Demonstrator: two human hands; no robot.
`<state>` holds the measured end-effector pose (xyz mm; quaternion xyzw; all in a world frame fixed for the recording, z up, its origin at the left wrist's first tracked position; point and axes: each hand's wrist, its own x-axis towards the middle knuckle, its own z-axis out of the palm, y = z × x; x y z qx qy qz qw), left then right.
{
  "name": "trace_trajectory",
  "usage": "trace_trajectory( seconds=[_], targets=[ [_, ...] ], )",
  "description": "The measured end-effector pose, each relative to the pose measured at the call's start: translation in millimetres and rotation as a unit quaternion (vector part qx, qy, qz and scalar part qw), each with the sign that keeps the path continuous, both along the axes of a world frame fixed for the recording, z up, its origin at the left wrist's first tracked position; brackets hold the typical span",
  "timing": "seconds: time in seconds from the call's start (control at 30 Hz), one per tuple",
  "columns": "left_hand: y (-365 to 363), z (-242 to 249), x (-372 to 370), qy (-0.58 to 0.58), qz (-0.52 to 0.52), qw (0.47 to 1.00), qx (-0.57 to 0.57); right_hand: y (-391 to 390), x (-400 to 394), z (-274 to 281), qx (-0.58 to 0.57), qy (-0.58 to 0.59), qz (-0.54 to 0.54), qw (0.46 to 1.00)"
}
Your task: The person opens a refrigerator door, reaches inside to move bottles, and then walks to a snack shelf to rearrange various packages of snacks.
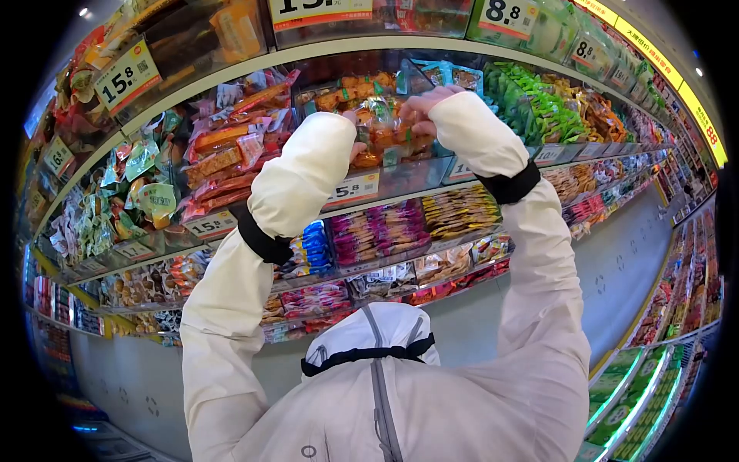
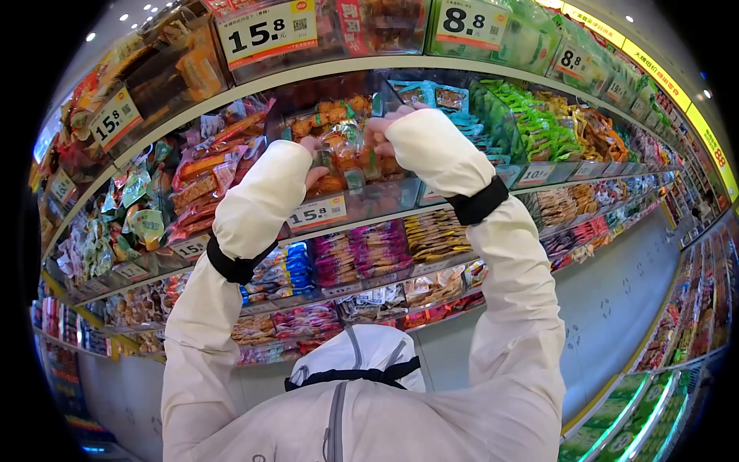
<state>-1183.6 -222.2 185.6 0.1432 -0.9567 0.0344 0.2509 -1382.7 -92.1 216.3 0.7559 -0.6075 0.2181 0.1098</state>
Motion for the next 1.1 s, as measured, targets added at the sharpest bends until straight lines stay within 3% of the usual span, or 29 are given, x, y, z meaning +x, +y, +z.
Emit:
trace_trajectory(
  seconds=[0.07, 0.1, 0.13, 0.2, 0.27, 0.3, 0.33, 0.4, 0.47, 0.53, 0.57, 0.67, 0.7, 0.73, 0.8, 0.93, 1.1],
  targets=[
    [-4, -9, -1, 0.001, 0.022, 0.999, 0.046, -4, -1, 4, -0.124, 0.130, 0.043, 0.983],
    [-9, -16, 0, 0.001, 0.022, 0.999, 0.047, -5, -2, 8, -0.132, 0.155, 0.045, 0.978],
    [-14, -25, 1, 0.032, 0.010, 0.999, 0.023, -5, -2, 6, -0.131, 0.155, 0.046, 0.978],
    [-20, -37, 3, 0.064, -0.002, 0.998, 0.001, -5, 0, 1, 0.020, -0.007, 0.033, 0.999],
    [-23, -44, 3, 0.115, -0.026, 0.993, 0.008, 2, 7, -2, 0.033, -0.033, 0.007, 0.999],
    [-13, -36, 14, 0.071, -0.052, 0.996, -0.032, 5, 10, -2, 0.045, -0.059, -0.019, 0.997],
    [-5, -28, 17, 0.074, -0.051, 0.995, -0.031, 6, 10, -2, 0.045, -0.056, -0.018, 0.997],
    [11, -18, 17, 0.138, -0.072, 0.975, -0.160, 7, 11, -8, 0.003, 0.004, -0.038, 0.999],
    [12, -17, 14, 0.105, -0.054, 0.982, -0.150, 2, 6, -17, -0.037, 0.060, -0.018, 0.997],
    [9, -16, 11, 0.129, -0.051, 0.984, -0.108, -4, 4, -25, -0.070, -0.001, -0.020, 0.997],
    [15, 4, 8, 0.056, -0.024, 0.997, -0.054, -3, 6, -22, -0.055, -0.002, -0.021, 0.998],
    [-14, -26, 2, 0.128, -0.074, 0.980, -0.135, -6, 5, -24, -0.027, -0.023, 0.002, 0.999],
    [22, 11, -5, 0.011, 0.019, 1.000, 0.017, -7, 5, -23, -0.015, -0.034, 0.031, 0.999],
    [33, 14, -5, 0.001, 0.016, 1.000, -0.025, -7, 6, -24, -0.020, -0.034, 0.034, 0.999],
    [43, -5, -4, 0.030, 0.009, 0.996, -0.078, -3, 9, -29, -0.097, 0.073, -0.042, 0.992],
    [52, -40, 2, 0.014, 0.049, 0.989, -0.137, 1, 5, -29, -0.051, 0.107, -0.108, 0.987],
    [32, -52, -5, 0.045, 0.032, 0.993, -0.108, -2, 6, -33, -0.043, 0.156, -0.082, 0.983]
  ],
)
